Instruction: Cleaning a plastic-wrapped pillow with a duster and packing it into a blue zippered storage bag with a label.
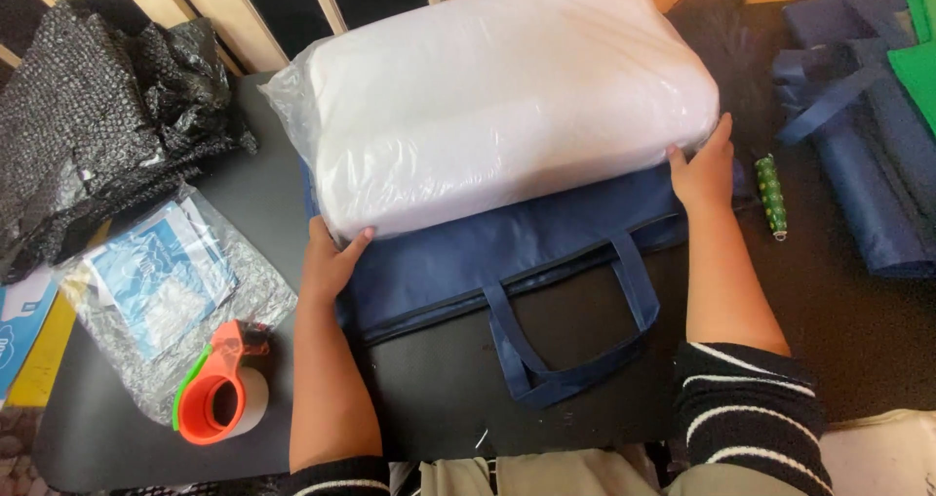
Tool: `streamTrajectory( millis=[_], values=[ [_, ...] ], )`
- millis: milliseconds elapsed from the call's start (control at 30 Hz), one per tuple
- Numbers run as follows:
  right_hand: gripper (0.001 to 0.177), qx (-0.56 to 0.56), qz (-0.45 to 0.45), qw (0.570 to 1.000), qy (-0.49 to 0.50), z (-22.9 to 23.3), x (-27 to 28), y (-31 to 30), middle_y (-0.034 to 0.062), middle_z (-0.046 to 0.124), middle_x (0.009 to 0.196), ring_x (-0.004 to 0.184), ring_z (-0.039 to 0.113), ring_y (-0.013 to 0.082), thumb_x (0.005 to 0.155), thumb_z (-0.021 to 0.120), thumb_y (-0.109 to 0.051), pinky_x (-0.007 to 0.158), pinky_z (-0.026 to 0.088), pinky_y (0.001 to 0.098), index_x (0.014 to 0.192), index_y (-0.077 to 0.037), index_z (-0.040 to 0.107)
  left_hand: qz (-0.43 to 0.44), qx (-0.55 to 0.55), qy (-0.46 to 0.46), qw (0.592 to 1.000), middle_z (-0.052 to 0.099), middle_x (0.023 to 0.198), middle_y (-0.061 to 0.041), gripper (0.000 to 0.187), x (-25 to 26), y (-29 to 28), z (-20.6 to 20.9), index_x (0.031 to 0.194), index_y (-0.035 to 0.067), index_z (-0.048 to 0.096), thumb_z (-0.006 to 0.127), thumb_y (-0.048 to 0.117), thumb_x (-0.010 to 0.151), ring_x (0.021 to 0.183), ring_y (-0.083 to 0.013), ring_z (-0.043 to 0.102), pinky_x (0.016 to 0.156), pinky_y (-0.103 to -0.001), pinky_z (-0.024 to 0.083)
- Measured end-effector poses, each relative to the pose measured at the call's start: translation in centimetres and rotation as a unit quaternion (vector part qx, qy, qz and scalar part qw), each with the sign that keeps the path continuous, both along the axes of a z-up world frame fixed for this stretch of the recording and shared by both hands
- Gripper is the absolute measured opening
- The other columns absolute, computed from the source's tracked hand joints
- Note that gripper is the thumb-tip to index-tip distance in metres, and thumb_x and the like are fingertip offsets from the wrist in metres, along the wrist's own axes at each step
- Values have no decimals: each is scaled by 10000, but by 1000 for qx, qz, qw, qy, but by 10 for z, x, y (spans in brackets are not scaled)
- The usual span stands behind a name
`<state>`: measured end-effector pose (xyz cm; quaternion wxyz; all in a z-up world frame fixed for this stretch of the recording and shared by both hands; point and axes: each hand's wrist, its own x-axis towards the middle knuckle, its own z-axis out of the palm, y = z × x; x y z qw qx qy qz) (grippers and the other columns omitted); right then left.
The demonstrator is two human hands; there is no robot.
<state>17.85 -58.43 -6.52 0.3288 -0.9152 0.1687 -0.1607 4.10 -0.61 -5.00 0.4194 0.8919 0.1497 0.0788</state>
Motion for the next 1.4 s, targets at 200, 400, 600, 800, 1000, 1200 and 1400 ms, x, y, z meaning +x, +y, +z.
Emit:
streamTrajectory(
  millis=[200,400,600,800,1000,1200,1400],
  values=[
    [875,-196,139,940,-244,75,-47,102,329,397,1509,1398,223,637,751,870,-82,1027,198,841,1543,-14,503,-19,-99,-42,994,604,1362,-300,865,-23,-37,68,1507,20,478,874,402,840,1336,-461,525,1080,-598,430],
    [554,-132,363,881,-275,124,-95,186,174,422,1568,1517,222,505,1032,570,-436,1122,39,782,1536,-209,522,-307,-236,-93,917,775,786,-106,355,-32,-44,16,900,-9,710,967,128,698,783,-129,649,702,-332,557],
    [255,-169,376,903,-124,58,-69,152,-60,730,909,1032,712,170,1039,622,-378,1224,315,485,869,-220,727,-610,-48,-69,788,720,812,-298,234,-90,-168,83,945,-56,715,781,143,841,833,-531,691,699,-577,533],
    [339,-5,299,948,112,160,-139,120,8,692,1095,1042,655,164,938,703,-422,802,472,358,1105,-167,556,-771,-185,-60,606,738,1019,-83,236,-131,-228,84,1051,79,688,524,-73,978,962,-312,741,896,-407,570],
    [830,-223,296,813,449,245,-161,150,70,675,1053,912,629,267,885,453,-821,739,484,384,1163,-67,658,-838,-151,-56,521,665,1309,-120,228,-182,-257,80,1296,93,594,482,36,1105,1134,-398,701,1064,-497,497],
    [925,-299,331,841,306,168,-130,201,16,705,852,741,665,260,806,330,-963,613,445,349,842,-130,731,-740,-23,-143,657,706,1289,-140,301,-142,-202,191,1267,74,659,669,230,1010,1061,-336,707,933,-455,542],
    [500,-173,388,870,251,118,-129,195,40,625,833,770,593,258,1064,385,-568,635,413,403,874,-139,556,-341,114,-152,921,718,1264,-76,210,-22,-106,139,1190,93,685,630,210,1024,1225,-280,663,998,-435,507]
  ],
)
